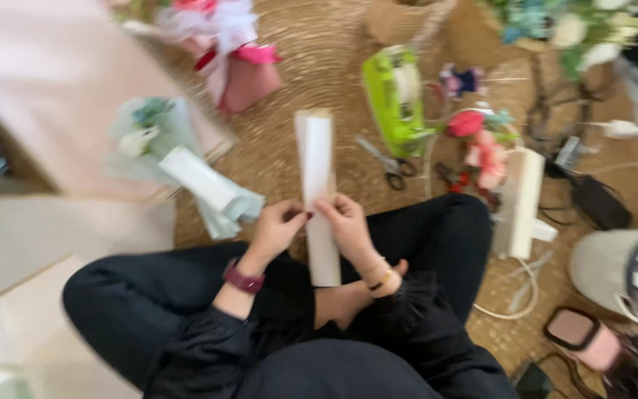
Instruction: The person wraps small bouquets of artificial flowers in decorative paper, folding the paper around the stems and securing the arrangement by hand.
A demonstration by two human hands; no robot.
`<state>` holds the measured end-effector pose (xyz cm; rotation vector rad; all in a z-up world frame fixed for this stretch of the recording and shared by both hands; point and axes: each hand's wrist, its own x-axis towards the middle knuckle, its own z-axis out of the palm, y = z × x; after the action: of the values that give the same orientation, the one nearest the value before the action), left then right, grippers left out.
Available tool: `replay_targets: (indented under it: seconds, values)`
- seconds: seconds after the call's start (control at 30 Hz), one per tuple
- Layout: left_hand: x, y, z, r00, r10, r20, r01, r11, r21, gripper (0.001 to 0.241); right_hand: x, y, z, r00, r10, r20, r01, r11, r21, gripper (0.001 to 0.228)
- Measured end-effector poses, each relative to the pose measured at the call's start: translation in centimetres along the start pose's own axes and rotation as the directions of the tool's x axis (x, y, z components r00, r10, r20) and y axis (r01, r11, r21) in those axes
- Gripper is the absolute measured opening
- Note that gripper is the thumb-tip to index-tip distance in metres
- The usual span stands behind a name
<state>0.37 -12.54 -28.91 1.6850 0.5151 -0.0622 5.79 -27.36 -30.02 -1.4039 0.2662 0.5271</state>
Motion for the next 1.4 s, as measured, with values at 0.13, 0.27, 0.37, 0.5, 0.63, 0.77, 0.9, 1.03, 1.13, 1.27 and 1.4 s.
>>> replay_targets:
  seconds: [0.13,0.27,0.37,0.5,0.63,0.77,0.9,1.03,1.13,1.27,1.4]
  values:
    - [0.6,0.2,0.0,0.993,0.078,-0.093,-0.085,0.994,-0.068,0.009,0.9,1.0,-0.7,1.0,-0.019,-0.01,0.019,0.999,0.039,0.01]
    - [0.3,4.9,-7.6,0.693,0.318,-0.647,-0.18,0.945,0.272,0.004,0.4,-0.7,-0.1,1.0,0.001,-0.015,0.0,0.999,0.051,0.01]
    - [1.8,1.7,-11.2,0.401,0.278,-0.873,0.006,0.952,0.305,0.059,0.3,-0.7,0.0,0.999,0.037,-0.023,-0.036,0.998,0.056,0.009]
    - [3.7,0.2,-9.8,0.638,-0.475,-0.607,0.107,0.835,-0.541,0.082,-0.6,-1.9,0.9,0.999,0.036,0.008,-0.036,0.998,0.048,0.009]
    - [4.8,-1.8,-9.2,0.67,-0.56,-0.487,0.281,0.799,-0.532,0.078,-1.6,-3.1,1.2,0.999,0.029,0.044,-0.032,0.998,0.055,0.011]
    - [4.2,-1.4,-8.2,0.694,-0.545,-0.471,0.233,0.789,-0.569,0.077,-0.7,-2.1,-0.6,0.995,0.019,0.1,-0.02,1.0,0.009,0.01]
    - [0.4,2.5,-6.9,0.795,-0.424,-0.433,0.132,0.818,-0.56,0.077,-1.3,-3.1,-1.3,0.988,0.03,0.148,-0.045,0.994,0.102,0.012]
    - [-3.6,6.0,-6.0,0.96,-0.201,-0.193,0.071,0.847,-0.527,0.084,-4.5,-7.1,-0.9,0.943,-0.07,0.325,-0.075,0.907,0.414,0.01]
    - [-5.7,5.2,-3.8,0.97,0.184,-0.161,-0.245,0.722,-0.647,0.104,-5.7,-9.2,-1.3,0.745,-0.329,0.581,-0.063,0.832,0.552,0.006]
    - [-8.8,9.5,-3.8,0.962,0.23,-0.145,-0.272,0.771,-0.576,0.094,-9.8,-12.4,-0.9,0.643,-0.472,0.603,0.025,0.8,0.599,0.009]
    - [-11.2,11.4,-4.1,0.963,0.24,-0.122,-0.269,0.833,-0.484,0.091,-12.3,-15.1,-1.0,0.543,-0.543,0.64,0.143,0.811,0.567,0.01]
